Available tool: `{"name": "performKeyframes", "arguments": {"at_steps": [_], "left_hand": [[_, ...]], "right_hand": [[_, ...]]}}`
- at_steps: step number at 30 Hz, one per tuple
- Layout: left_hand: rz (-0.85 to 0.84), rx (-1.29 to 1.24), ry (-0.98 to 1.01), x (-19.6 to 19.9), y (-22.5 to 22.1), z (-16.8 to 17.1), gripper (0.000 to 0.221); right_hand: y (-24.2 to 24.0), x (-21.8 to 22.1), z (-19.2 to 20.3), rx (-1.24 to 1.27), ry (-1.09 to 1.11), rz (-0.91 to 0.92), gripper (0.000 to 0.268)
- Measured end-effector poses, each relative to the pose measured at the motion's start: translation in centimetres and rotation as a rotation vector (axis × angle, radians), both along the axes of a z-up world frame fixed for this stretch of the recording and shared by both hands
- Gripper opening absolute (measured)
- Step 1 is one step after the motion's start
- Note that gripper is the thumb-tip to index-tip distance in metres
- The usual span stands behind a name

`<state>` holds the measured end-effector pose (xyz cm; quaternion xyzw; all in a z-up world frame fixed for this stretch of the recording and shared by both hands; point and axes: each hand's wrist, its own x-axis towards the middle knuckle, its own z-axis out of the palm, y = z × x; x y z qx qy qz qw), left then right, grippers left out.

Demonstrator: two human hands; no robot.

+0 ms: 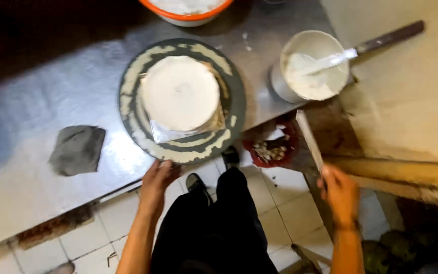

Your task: The person applies and smooths cream frosting on the sides of a cake using a spatula and a rotating turntable stand.

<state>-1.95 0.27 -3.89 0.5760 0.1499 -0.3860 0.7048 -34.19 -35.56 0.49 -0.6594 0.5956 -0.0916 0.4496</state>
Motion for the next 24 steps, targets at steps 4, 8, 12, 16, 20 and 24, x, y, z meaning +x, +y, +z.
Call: {"name": "performKeyframes", "arguments": {"at_steps": [4, 8, 12, 16, 20, 24], "left_hand": [[-0.045, -0.024, -0.162, 2.0, -0.2, 2.0, 0.047], [0.090, 0.114, -0.201, 4.3, -0.1, 3.6, 0.049], [0.044, 0.056, -0.251, 5.4, -1.2, 5.6, 0.052], [0.073, 0.092, -0.249, 6.0, -1.6, 5.1, 0.052], [0.095, 0.057, -0.302, 6.8, -1.4, 4.6, 0.053], [0.084, 0.108, -0.282, 6.3, -1.2, 4.5, 0.049]], "right_hand": [[5.0, 3.4, 5.5, -0.014, 0.048, 0.038, 0.035], [6.8, 7.7, 6.7, -0.175, 0.050, 0.145, 0.035], [7.8, 14.0, 8.1, -0.378, 0.293, 0.322, 0.031], [7.9, 16.7, 6.8, -0.615, -0.017, 0.426, 0.025], [8.2, 18.6, 6.6, -0.657, -0.022, 0.431, 0.023], [8.7, 18.9, 6.5, -0.605, 0.064, 0.446, 0.024]]}}
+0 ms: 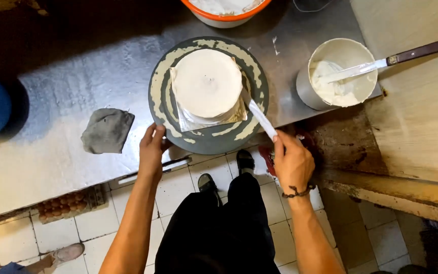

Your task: The person applies and smooths cream frosting on the sides of a cake using a spatula and a rotating turntable stand.

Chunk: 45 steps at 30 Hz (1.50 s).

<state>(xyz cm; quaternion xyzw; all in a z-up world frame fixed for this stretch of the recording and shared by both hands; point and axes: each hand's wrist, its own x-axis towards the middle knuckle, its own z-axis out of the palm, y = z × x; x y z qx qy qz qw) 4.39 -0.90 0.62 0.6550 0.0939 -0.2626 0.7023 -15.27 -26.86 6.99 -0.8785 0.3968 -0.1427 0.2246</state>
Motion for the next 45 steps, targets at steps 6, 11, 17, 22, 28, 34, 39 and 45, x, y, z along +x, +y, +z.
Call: {"name": "performKeyframes", "arguments": {"at_steps": [6, 11, 17, 22, 28, 34, 39, 45], "left_hand": [[-0.241, -0.055, 0.136, -5.4, 1.7, -3.2, 0.039], [-0.167, -0.076, 0.145, -5.2, 1.0, -1.5, 0.042], [0.020, -0.054, 0.123, -2.8, 0.0, -0.2, 0.044], [0.078, -0.081, 0.079, -4.7, -0.2, -3.7, 0.042], [-0.206, -0.141, 0.234, -8.3, -1.9, -0.7, 0.041], [-0.041, -0.124, 0.171, -6.1, -1.6, -0.4, 0.042], [0.120, -0.145, 0.088, -7.5, -1.7, -7.0, 0.043], [-0.284, -0.169, 0.256, -9.5, -3.3, -1.6, 0.039]], "right_hand": [[2.1, -2.8, -1.6, 0.042, -0.034, 0.038, 0.025], [3.1, -3.7, -1.0, 0.117, -0.024, 0.011, 0.026], [4.1, -4.4, -0.7, 0.160, 0.008, -0.013, 0.028], [4.9, -4.5, -0.2, 0.234, 0.080, -0.067, 0.030], [5.3, -4.9, -0.3, 0.212, 0.027, -0.030, 0.030], [5.9, -5.0, -0.2, 0.224, 0.012, -0.004, 0.030], [6.2, -4.7, -0.1, 0.255, 0.052, -0.034, 0.030], [5.9, -4.8, -0.7, 0.259, 0.028, 0.011, 0.030]]}}
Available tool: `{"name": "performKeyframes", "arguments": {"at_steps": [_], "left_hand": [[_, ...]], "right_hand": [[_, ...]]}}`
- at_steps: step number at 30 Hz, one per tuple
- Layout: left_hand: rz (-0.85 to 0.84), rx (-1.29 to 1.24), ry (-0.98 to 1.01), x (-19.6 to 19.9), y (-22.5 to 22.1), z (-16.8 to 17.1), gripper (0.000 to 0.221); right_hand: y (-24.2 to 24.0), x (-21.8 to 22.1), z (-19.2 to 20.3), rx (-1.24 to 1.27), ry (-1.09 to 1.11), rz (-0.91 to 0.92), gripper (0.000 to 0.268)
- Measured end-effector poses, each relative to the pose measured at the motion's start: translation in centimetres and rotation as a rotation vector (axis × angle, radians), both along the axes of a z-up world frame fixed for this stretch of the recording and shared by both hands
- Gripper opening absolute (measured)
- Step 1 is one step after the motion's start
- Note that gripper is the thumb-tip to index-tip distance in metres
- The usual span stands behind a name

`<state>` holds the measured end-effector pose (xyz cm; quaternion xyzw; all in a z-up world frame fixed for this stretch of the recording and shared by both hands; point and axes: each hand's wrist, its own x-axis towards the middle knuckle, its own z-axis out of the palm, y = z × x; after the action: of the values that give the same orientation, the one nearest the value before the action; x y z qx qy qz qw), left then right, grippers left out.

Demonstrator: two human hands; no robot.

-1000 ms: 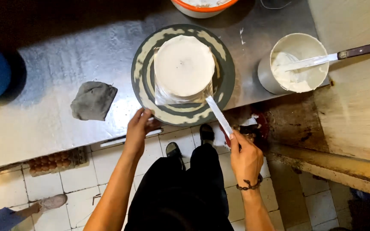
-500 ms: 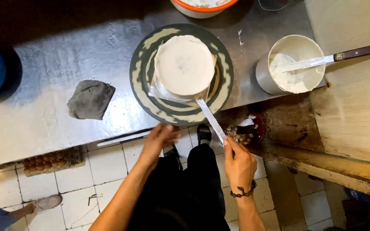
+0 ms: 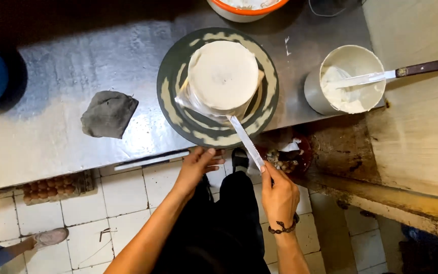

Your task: The person applies and smooths cream frosting on the sides of a cake using a spatula and a rotating turntable stand.

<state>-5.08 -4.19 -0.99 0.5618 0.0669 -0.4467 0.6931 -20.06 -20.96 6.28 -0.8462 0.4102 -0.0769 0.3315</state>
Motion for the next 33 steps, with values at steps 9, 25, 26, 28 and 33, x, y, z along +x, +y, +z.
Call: {"name": "performKeyframes", "arguments": {"at_steps": [9, 25, 26, 28, 33], "left_hand": [[0.291, 0.078, -0.083, 1.2, 1.1, -3.4, 0.042], [0.374, -0.011, -0.008, 4.6, 1.9, 1.3, 0.046], [0.362, -0.041, -0.022, 4.5, 2.3, 0.1, 0.044], [0.349, -0.073, -0.035, 4.1, 2.3, -0.7, 0.043], [0.309, -0.055, -0.017, 3.8, 1.2, 2.2, 0.043]], "right_hand": [[0.8, 0.7, 0.9, -0.023, -0.001, -0.004, 0.030], [1.6, 0.6, -0.6, -0.048, -0.020, 0.038, 0.033], [1.6, 0.6, -0.6, -0.015, 0.003, 0.019, 0.033], [1.4, 0.2, -0.9, 0.014, 0.027, 0.000, 0.034], [0.1, -1.9, -0.8, 0.302, 0.113, -0.087, 0.034]]}}
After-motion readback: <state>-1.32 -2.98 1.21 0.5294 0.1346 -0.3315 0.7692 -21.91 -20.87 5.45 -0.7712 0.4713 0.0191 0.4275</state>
